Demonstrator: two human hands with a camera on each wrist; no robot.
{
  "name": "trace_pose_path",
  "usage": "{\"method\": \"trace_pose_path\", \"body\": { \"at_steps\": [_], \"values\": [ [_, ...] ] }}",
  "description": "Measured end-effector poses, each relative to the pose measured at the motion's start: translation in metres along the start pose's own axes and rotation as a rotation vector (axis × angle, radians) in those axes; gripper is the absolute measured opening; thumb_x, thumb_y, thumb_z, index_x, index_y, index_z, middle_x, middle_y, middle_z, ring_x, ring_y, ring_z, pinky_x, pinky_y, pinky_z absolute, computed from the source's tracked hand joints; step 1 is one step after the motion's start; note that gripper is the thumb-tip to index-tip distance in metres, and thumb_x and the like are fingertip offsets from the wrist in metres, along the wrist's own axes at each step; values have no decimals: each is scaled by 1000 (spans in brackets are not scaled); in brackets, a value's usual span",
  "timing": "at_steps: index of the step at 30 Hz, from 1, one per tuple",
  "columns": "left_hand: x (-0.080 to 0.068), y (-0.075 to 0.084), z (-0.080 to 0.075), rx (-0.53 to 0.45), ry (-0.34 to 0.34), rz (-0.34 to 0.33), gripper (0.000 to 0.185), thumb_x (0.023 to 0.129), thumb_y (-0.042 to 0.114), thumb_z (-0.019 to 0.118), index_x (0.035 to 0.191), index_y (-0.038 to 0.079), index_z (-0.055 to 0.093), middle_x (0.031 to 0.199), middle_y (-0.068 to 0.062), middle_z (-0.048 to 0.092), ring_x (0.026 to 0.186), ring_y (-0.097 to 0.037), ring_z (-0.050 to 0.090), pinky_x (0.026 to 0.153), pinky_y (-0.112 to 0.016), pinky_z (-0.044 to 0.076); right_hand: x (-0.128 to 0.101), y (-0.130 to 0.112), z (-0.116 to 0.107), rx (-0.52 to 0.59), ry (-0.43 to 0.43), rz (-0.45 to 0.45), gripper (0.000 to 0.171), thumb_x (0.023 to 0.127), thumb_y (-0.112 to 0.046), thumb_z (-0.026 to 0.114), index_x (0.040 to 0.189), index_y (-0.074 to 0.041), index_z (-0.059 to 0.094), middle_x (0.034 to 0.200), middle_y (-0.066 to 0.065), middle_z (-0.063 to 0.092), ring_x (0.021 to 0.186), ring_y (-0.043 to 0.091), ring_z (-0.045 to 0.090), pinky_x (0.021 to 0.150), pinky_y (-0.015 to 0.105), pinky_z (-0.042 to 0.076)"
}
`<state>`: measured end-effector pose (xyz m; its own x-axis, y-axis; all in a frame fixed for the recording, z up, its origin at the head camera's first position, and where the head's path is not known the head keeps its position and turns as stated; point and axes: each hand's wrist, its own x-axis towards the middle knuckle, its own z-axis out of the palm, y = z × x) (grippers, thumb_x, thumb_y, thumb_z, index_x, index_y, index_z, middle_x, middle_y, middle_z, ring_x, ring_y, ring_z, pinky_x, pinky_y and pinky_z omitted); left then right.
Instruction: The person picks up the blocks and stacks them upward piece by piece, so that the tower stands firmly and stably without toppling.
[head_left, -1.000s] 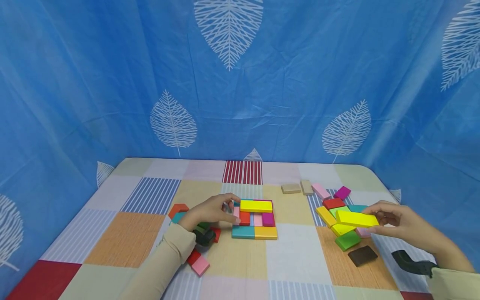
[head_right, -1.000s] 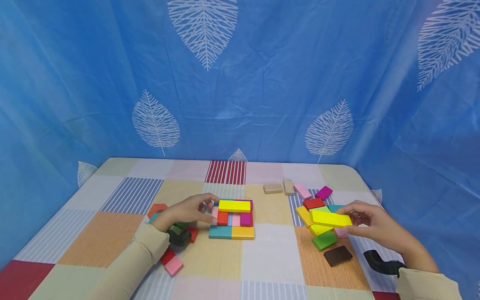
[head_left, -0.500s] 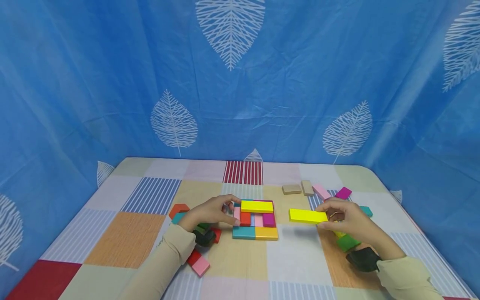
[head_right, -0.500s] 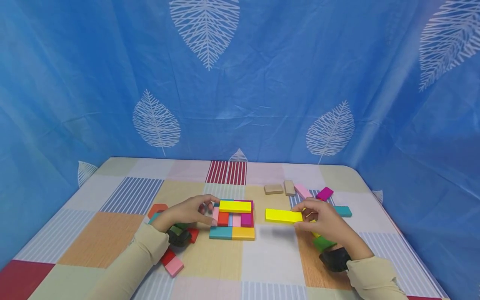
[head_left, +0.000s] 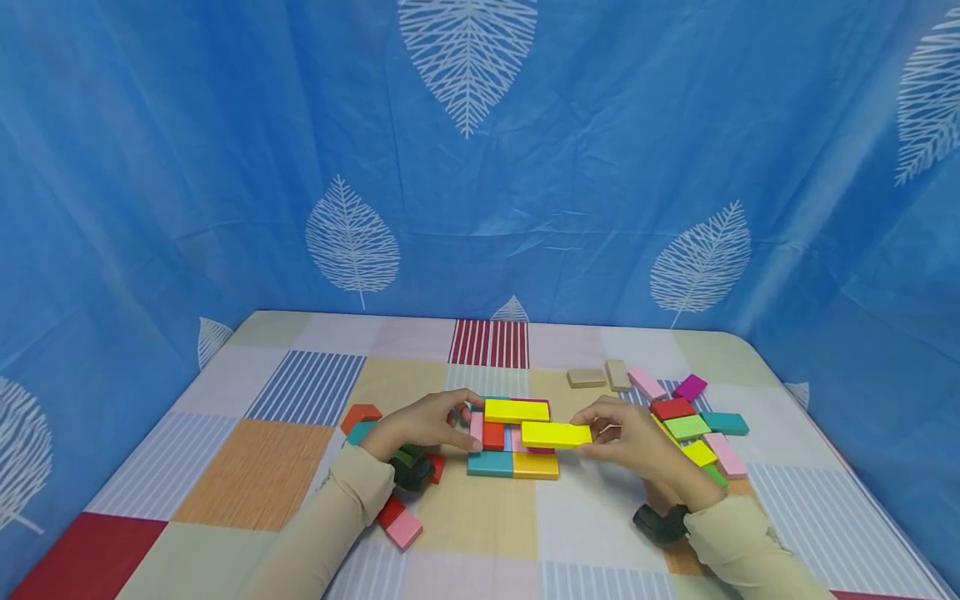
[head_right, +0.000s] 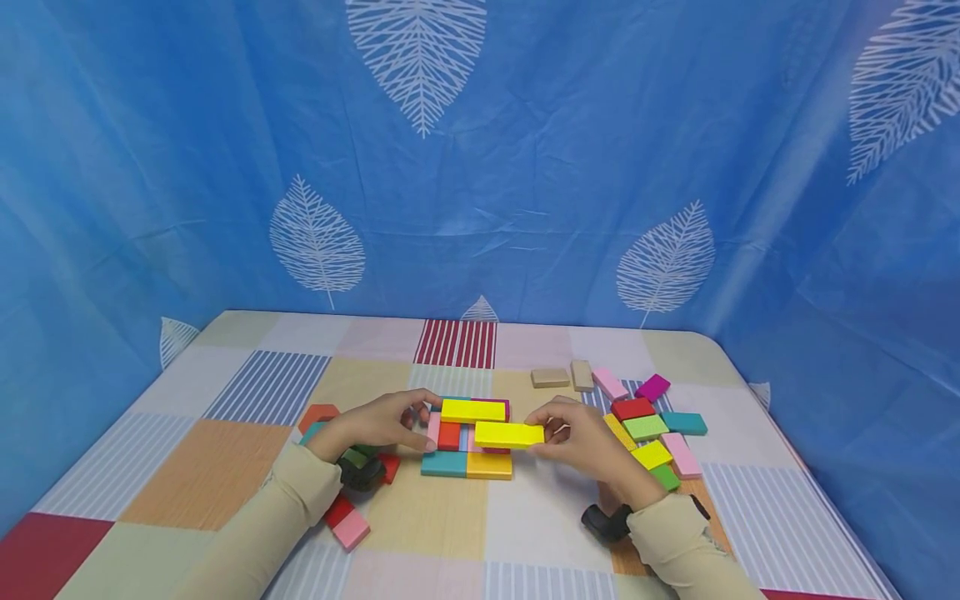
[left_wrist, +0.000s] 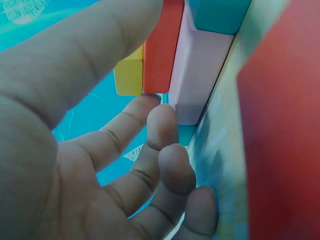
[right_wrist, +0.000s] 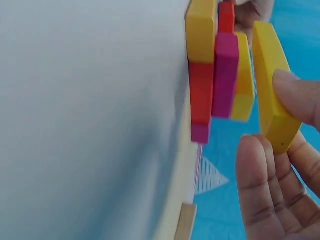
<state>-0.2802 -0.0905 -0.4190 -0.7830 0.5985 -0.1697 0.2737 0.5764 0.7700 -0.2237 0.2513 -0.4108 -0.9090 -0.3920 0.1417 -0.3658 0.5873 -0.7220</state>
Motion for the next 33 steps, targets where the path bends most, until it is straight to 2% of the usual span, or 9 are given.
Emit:
{"method": "trace_pose_path", "body": {
  "at_steps": [12,20,28,33],
  "values": [
    [-2,2,-1,-3,-21,2,58,94,19,85,144,3,59,107,-4,58,89,-17,52,74,-27,45,13,-14,20,-58,8,47,31,84,-11,94,110,-9,78,101,-2,70,86,16,63,79,22,59],
    [-2,3,-1,-8,-18,-8,58,94,18,86,143,4,59,106,-3,58,89,-17,52,73,-26,44,21,-22,30,-53,28,-8,32,82,-9,95,106,-3,74,97,1,67,81,14,63,74,22,59],
    [-1,2,-1,-16,-23,-10,59,93,18,86,143,4,58,106,-3,58,87,-17,51,71,-26,43,24,-28,34,-75,24,1,30,83,-8,94,105,-4,74,98,2,66,83,14,64,75,23,60],
    [-1,1,-1,-22,-25,-8,59,94,18,86,143,5,58,106,-4,58,87,-17,52,70,-26,43,26,-28,31,-91,15,0,35,83,-13,96,109,-4,75,100,2,66,85,14,64,75,22,60]
  ]
}}
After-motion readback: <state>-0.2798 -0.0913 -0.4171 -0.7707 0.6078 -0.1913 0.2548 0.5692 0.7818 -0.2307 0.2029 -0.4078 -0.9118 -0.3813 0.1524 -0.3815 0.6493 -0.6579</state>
